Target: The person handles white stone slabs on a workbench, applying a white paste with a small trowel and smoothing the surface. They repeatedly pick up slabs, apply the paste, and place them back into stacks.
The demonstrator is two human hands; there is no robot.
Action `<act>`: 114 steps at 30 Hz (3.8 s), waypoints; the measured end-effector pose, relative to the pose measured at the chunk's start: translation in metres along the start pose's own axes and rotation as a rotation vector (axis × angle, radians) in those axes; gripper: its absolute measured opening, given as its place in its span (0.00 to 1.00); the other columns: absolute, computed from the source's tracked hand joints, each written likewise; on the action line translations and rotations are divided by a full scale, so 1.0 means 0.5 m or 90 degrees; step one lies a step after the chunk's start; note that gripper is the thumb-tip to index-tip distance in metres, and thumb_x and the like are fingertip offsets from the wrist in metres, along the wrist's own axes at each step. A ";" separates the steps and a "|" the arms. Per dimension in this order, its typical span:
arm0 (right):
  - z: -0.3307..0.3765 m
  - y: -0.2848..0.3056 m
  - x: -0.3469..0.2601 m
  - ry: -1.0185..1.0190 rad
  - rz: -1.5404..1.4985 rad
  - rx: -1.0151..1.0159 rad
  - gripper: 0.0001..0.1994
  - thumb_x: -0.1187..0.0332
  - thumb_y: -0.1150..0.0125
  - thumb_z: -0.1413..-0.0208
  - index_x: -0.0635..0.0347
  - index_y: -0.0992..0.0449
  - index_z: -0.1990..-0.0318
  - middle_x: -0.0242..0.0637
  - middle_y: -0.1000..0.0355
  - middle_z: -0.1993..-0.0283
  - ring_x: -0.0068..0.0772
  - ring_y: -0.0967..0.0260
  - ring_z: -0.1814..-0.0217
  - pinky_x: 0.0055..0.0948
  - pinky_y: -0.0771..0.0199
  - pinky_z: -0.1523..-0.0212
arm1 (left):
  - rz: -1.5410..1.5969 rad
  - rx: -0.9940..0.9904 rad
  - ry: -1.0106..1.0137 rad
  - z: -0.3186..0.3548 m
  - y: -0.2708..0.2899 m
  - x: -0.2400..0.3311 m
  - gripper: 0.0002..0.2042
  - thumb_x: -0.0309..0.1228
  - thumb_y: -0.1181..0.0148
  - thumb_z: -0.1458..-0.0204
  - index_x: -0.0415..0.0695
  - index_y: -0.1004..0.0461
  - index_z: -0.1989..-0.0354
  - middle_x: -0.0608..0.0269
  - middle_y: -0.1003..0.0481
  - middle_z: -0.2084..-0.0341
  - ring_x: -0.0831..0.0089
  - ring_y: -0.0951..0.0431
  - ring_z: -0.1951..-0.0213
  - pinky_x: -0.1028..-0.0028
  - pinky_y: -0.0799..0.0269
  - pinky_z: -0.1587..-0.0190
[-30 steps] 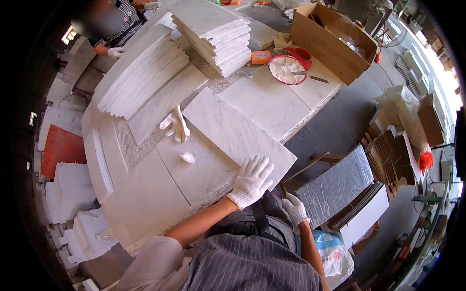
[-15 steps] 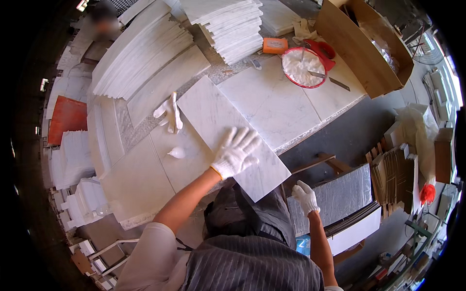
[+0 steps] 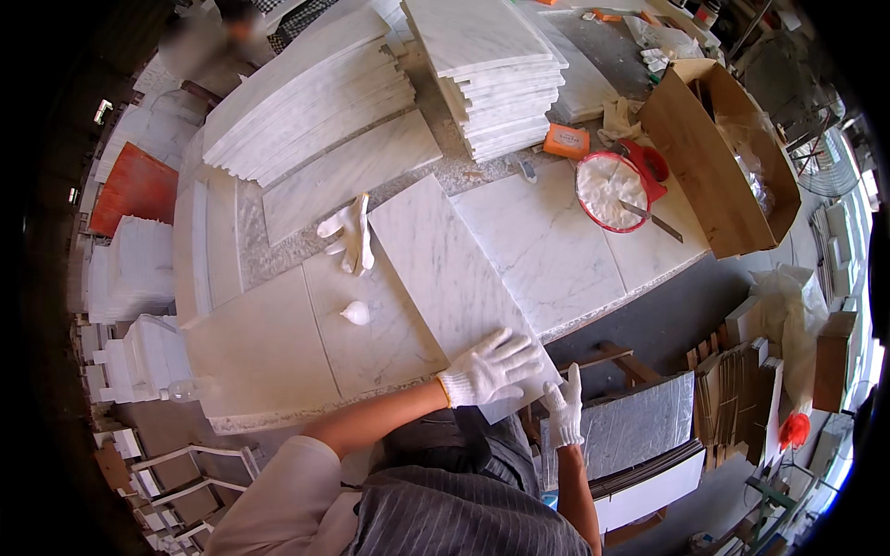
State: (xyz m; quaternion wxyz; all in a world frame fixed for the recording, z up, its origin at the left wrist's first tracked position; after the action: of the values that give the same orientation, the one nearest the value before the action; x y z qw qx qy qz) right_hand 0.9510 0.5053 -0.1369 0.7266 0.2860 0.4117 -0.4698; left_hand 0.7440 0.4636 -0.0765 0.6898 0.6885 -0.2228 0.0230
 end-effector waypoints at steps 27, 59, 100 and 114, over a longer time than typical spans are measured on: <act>-0.023 -0.018 0.007 -0.267 -0.326 0.007 0.28 0.46 0.53 0.35 0.59 0.32 0.39 0.39 0.29 0.44 0.37 0.29 0.46 0.36 0.26 0.50 | 0.245 -0.026 -0.120 0.056 0.022 0.112 0.14 0.43 0.45 0.45 0.52 0.26 0.54 0.65 0.28 0.52 0.66 0.36 0.39 0.58 0.49 0.32; -0.043 -0.052 -0.059 0.001 0.206 0.107 0.28 0.58 0.36 0.43 0.64 0.32 0.40 0.46 0.27 0.54 0.33 0.30 0.54 0.31 0.30 0.51 | 1.070 -0.101 0.783 0.188 -0.069 0.064 0.30 0.53 0.50 0.39 0.44 0.38 0.36 0.62 0.29 0.46 0.71 0.26 0.50 0.69 0.31 0.47; -0.011 -0.122 -0.231 0.371 0.679 -0.054 0.11 0.60 0.39 0.50 0.55 0.23 0.64 0.44 0.27 0.69 0.52 0.27 0.68 0.50 0.28 0.68 | 0.852 0.197 0.935 0.210 -0.006 -0.045 0.18 0.40 0.38 0.46 0.40 0.33 0.57 0.61 0.29 0.64 0.72 0.25 0.66 0.67 0.21 0.65; -0.051 -0.097 -0.235 0.186 0.543 -0.206 0.15 0.55 0.40 0.48 0.57 0.21 0.61 0.46 0.26 0.65 0.47 0.27 0.59 0.40 0.28 0.59 | 0.981 0.301 0.932 0.196 0.008 -0.025 0.19 0.47 0.37 0.46 0.44 0.28 0.57 0.68 0.27 0.72 0.81 0.26 0.73 0.76 0.25 0.73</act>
State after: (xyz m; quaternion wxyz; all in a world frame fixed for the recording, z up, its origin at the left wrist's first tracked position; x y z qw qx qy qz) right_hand 0.8722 0.5590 -0.0493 0.8243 0.3759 0.4231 -0.0145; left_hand 0.7043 0.3734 -0.0818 0.3056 0.2985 -0.1196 0.8962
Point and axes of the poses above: each hand's wrist, its own z-axis away from the middle knuckle, its own y-axis out of the back of the hand, x = y × z, the point moved 4 cm from there along -z, towards the middle knuckle
